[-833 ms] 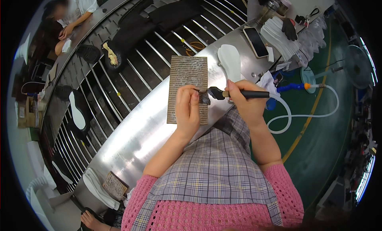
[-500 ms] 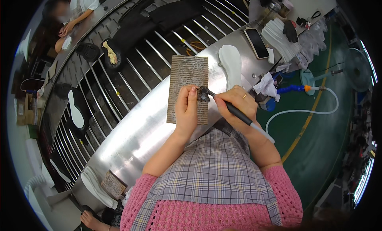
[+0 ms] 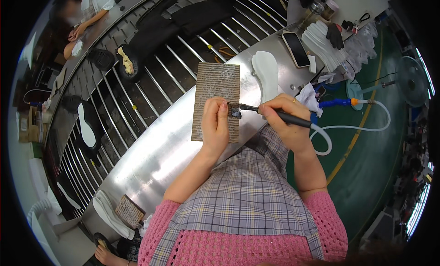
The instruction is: The person uses a brush to apply a dark adhesive to a rectangular textured block. They then pick up a black boot and apply the adhesive to the sole and heel area of the boot using the same brush.
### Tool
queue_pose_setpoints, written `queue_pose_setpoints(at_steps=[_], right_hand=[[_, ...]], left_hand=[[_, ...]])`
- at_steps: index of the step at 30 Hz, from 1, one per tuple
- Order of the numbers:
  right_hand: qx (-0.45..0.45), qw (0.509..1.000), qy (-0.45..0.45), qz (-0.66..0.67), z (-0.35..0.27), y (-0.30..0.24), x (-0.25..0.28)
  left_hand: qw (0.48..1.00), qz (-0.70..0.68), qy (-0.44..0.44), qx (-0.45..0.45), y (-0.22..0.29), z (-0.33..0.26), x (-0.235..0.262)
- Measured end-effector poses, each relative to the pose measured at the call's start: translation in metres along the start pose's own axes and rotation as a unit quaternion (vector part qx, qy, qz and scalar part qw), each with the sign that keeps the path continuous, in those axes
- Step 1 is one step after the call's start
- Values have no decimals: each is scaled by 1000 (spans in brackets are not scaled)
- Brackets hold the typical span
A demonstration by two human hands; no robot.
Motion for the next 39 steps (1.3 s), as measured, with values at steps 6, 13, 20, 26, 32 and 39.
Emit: queue_pose_setpoints(at_steps=[6, 13, 20, 26, 32, 39], right_hand=[[-114, 989, 55, 73, -2, 22, 6], [43, 996, 65, -46, -4, -2, 2], [112, 988, 61, -87, -7, -10, -3], [133, 985, 42, -98, -7, -10, -4], [168, 978, 43, -116, -7, -21, -8], [179, 976, 44, -117, -5, -21, -8]], left_hand=[[1000, -15, -21, -4, -4, 1, -8], [997, -58, -25, 43, -10, -1, -18], [997, -57, -16, 46, -10, 1, -21], [998, -51, -16, 40, -6, 4, -22], [997, -63, -12, 42, -10, 4, -24], [995, -78, 0, 54, -14, 5, -25]])
Point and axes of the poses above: each hand's wrist, its own z-axis towards the middle knuckle, its own x-axis out of the back of the hand, y = z × x, the point moved 9 cm from there along z, towards the middle knuckle, and after that the axes turned 2 degrees about z, right-handed, at the moved point
